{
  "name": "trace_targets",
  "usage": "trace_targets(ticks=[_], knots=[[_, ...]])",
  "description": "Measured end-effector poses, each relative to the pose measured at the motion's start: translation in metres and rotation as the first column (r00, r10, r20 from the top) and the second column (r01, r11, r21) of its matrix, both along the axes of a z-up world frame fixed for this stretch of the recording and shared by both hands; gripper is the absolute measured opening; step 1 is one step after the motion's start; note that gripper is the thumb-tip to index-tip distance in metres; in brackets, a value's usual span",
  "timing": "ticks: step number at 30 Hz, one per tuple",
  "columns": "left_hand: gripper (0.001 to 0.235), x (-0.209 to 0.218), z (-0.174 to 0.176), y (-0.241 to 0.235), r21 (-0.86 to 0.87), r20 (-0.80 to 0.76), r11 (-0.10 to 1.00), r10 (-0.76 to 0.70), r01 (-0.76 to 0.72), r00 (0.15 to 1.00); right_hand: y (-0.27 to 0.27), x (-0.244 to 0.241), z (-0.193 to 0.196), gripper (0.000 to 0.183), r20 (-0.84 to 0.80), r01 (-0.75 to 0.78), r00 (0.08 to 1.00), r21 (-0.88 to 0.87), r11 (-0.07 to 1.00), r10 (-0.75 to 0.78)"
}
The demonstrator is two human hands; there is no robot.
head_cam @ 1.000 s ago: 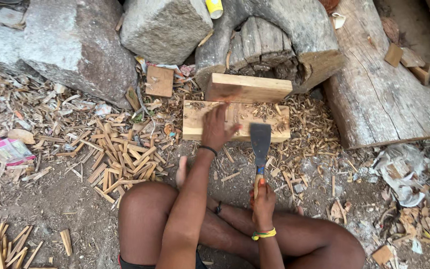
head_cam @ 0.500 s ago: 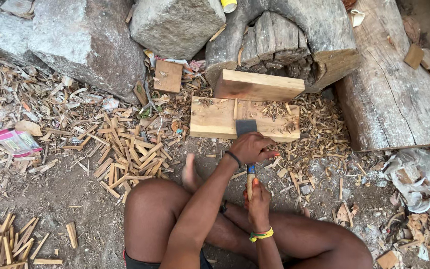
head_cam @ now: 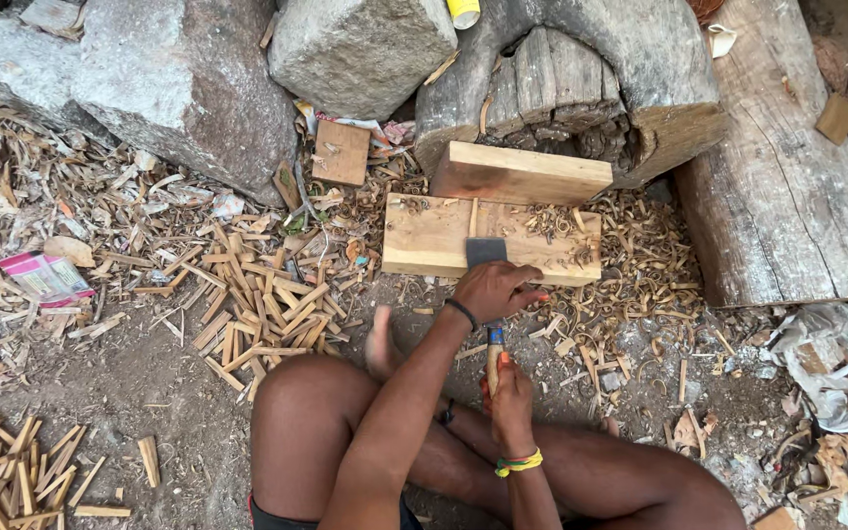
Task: The person sits on the ground and uses a curved blade to carve a rectangular piece of wood. They repeatedly strike the wood with the tool to remove shavings and shape the surface.
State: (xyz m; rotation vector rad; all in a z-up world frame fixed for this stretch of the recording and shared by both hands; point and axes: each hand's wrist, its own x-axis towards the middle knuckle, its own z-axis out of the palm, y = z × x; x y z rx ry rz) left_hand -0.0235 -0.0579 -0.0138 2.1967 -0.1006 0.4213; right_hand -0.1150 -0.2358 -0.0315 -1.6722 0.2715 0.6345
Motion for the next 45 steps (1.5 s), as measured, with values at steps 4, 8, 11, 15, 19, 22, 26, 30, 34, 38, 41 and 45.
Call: trace_targets(ticks=[4,8,11,15,19,22,26,30,34,38,41,45], knots=[[0.050,0.000,0.007,0.006,0.015,-0.089,0.999,-0.034,0.035,0.995,0.010,-0.005,0.007,0.041,-0.045,0.008,0.999,-0.026,1.000,-0.009],[0.053,0.006,-0.006,0.010,0.009,-0.145,0.998,-0.057,0.059,0.988,0.020,-0.004,0.008,0.043,0.003,-0.025,1.000,-0.077,0.997,0.025],[0.047,0.029,-0.029,0.022,-0.001,-0.091,0.999,-0.032,0.032,0.995,0.041,0.012,0.002,0.041,0.059,-0.030,0.998,-0.106,0.994,0.036],[0.046,0.071,-0.035,0.046,-0.081,-0.240,0.995,-0.080,0.063,0.967,0.076,0.040,-0.010,0.052,0.056,-0.021,0.998,-0.025,0.999,0.023],[0.042,0.067,-0.016,0.053,0.223,-0.325,0.974,0.027,0.049,0.945,0.083,0.038,-0.023,0.050,0.045,0.002,0.999,0.100,0.995,-0.007],[0.040,0.060,-0.007,0.030,0.131,-0.184,0.991,0.060,-0.036,0.981,0.062,0.046,-0.012,0.050,-0.042,0.058,0.998,0.179,0.982,-0.052],[0.035,0.041,-0.020,-0.016,0.109,0.269,0.991,0.047,-0.079,0.962,0.041,0.055,-0.004,0.047,-0.144,0.197,0.978,0.419,0.886,-0.149],[0.035,0.023,-0.014,-0.059,0.016,0.332,0.998,-0.058,0.056,0.941,0.000,0.038,-0.002,0.047,-0.157,0.274,0.961,0.416,0.867,-0.228],[0.035,0.018,-0.012,-0.062,0.002,0.113,0.974,-0.225,0.226,0.968,-0.025,0.023,0.011,0.046,-0.078,0.192,0.981,0.259,0.947,-0.177],[0.036,0.014,-0.005,-0.045,0.031,0.016,0.985,-0.169,0.168,0.986,-0.024,0.013,0.023,0.042,0.031,0.060,0.997,0.130,0.990,-0.065],[0.034,0.000,0.008,-0.020,-0.001,0.070,0.999,-0.052,0.052,0.996,-0.012,0.007,0.027,0.043,-0.030,0.038,0.999,0.108,0.993,-0.035],[0.034,-0.011,0.018,-0.011,-0.006,0.209,1.000,-0.025,0.027,0.978,-0.007,0.003,0.023,0.044,-0.027,0.017,1.000,0.095,0.995,-0.014]])
